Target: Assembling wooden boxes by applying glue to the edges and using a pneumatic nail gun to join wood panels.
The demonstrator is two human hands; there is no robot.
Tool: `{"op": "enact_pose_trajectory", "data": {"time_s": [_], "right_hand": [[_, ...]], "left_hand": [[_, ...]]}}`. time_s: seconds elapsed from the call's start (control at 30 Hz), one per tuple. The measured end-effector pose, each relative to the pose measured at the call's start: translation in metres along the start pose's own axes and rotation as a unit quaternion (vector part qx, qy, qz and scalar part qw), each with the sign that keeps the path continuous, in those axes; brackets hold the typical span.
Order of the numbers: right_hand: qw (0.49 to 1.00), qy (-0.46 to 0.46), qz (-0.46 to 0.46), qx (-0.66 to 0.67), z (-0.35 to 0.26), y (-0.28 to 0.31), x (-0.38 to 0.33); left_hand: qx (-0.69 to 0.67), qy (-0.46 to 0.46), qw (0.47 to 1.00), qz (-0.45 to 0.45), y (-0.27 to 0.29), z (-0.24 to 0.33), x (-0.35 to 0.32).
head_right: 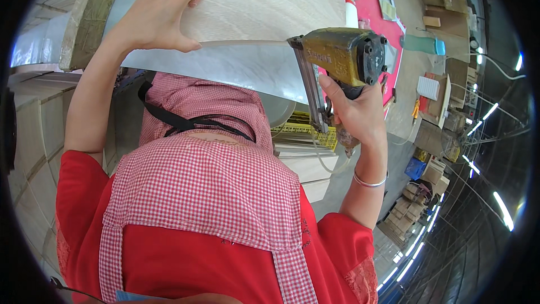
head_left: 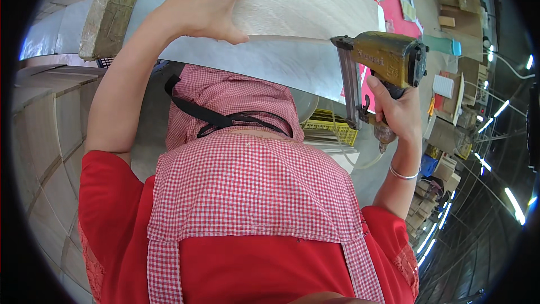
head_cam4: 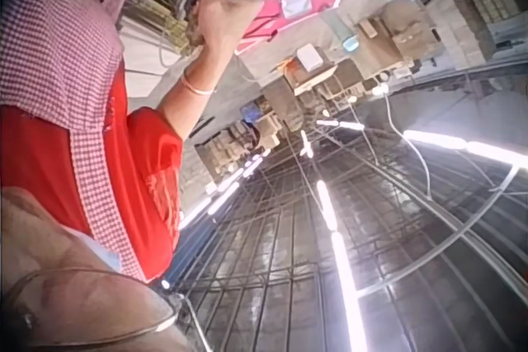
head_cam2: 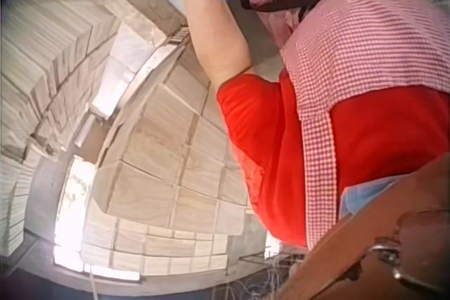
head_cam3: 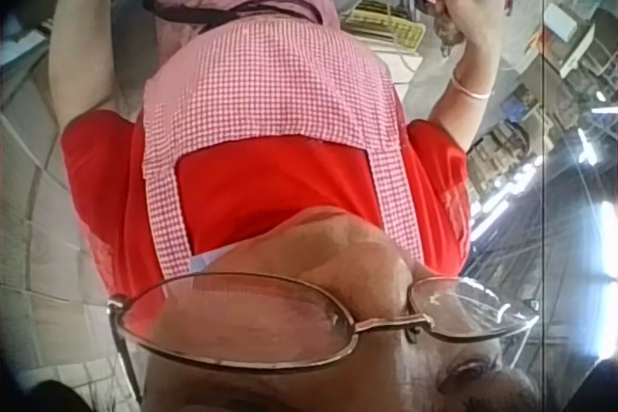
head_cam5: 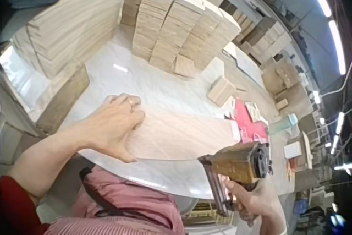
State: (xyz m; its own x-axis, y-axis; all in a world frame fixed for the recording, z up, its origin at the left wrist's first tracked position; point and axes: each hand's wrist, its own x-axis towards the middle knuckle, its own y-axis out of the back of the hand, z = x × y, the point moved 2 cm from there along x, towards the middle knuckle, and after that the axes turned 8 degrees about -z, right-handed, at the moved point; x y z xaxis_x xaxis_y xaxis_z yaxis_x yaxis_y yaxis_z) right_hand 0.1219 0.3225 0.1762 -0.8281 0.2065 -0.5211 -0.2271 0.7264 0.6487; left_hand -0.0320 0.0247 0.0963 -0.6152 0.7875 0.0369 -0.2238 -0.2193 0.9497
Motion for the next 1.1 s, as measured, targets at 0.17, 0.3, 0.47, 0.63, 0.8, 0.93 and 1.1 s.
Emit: {"op": "enact_pose_trajectory", "data": {"time_s": [0.17, 0.3, 0.47, 0.63, 0.8, 0.93, 1.1], "right_hand": [[1.000, -0.003, 0.010, 0.025, -0.002, -0.004, 0.003], [1.000, -0.002, 0.022, -0.001, -0.008, -0.006, 0.003], [0.999, 0.034, 0.024, 0.002, -0.037, -0.012, -0.009], [0.985, 0.171, -0.015, 0.007, -0.046, -0.017, -0.008], [0.983, 0.176, -0.042, 0.026, -0.050, -0.021, -0.007], [0.983, 0.170, -0.052, 0.038, -0.052, -0.018, -0.011], [0.984, 0.160, -0.061, 0.050, -0.050, -0.013, -0.014]], "left_hand": [[-0.010, 0.021, 0.999, -0.031, -0.001, -0.001, 0.000], [-0.017, 0.016, 0.999, -0.025, 0.007, 0.003, -0.004], [-0.087, -0.310, 0.879, 0.352, -0.036, -0.039, -0.011], [-0.055, -0.261, 0.926, 0.268, -0.026, -0.029, -0.004], [-0.190, -0.055, 0.980, 0.002, 0.026, 0.013, 0.013], [-0.216, -0.038, 0.976, 0.001, 0.037, 0.027, 0.019], [-0.196, -0.064, 0.977, 0.052, 0.036, 0.030, 0.022]]}}
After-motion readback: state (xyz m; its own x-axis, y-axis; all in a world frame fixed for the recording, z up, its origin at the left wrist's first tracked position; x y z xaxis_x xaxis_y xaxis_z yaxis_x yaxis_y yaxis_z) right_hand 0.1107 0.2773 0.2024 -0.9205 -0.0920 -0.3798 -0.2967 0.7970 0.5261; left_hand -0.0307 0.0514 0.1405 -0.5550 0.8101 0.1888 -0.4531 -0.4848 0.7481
